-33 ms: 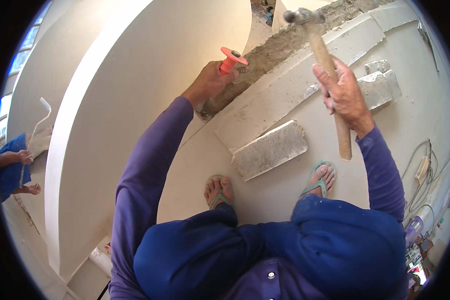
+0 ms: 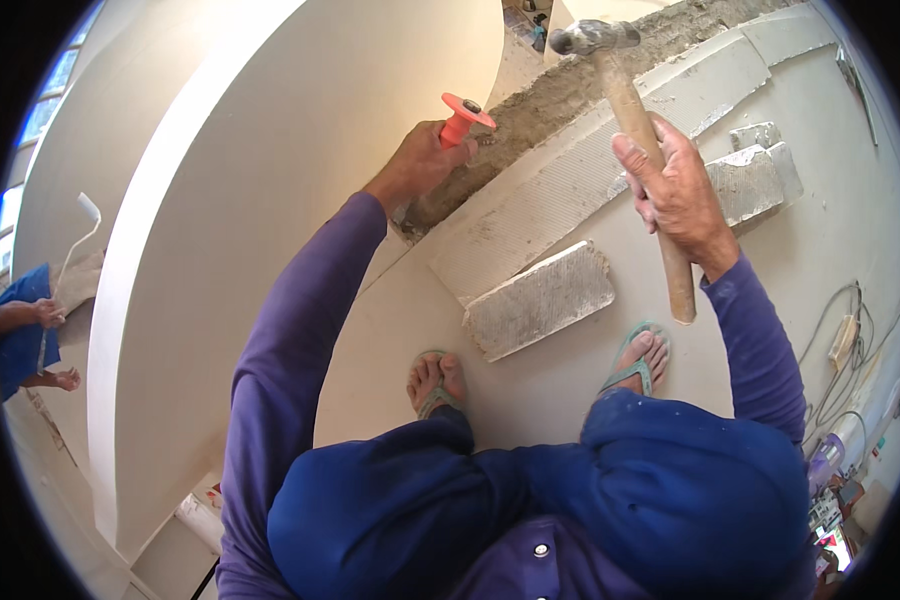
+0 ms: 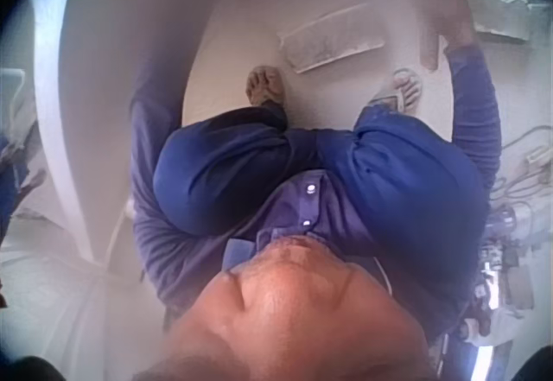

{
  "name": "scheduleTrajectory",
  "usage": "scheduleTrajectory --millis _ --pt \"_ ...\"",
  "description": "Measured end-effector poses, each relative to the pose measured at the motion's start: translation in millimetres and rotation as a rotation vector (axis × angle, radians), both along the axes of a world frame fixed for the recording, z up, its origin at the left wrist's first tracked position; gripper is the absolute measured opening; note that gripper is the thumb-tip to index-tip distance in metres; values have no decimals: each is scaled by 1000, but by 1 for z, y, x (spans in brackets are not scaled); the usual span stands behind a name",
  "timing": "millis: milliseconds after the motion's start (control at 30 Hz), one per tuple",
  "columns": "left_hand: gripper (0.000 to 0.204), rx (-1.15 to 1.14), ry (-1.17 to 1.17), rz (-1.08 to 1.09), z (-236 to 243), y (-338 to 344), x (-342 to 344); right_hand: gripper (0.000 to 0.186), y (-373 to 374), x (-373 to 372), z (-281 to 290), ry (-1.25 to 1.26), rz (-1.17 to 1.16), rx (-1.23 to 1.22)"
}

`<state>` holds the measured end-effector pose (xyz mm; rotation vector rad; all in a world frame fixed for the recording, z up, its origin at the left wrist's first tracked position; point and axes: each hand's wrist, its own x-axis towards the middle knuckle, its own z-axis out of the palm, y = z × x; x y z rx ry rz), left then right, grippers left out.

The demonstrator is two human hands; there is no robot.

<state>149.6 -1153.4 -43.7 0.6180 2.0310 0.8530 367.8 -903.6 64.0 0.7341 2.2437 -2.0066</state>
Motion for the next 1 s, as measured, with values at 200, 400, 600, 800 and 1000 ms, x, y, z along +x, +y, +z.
scheduleTrajectory --millis 200,400,600,800,1000 --pt "35 107 -12 83 -4 -9 -3 67 -3 -26 2 116 -52 -96" --pt "36 131 16 39 -5 -12 -7 74 1 -24 -18 -77 -6 168" --pt "37 62 -2 53 -3 -6 -4 48 -19 -58 -2 252 -244 -209" --pt "38 56 4 76 -14 -9 -7 54 -46 -64 -35 -37 180 -72" --pt "43 47 -1 85 -12 -10 -8 47 -18 -84 -30 101 -63 -123"
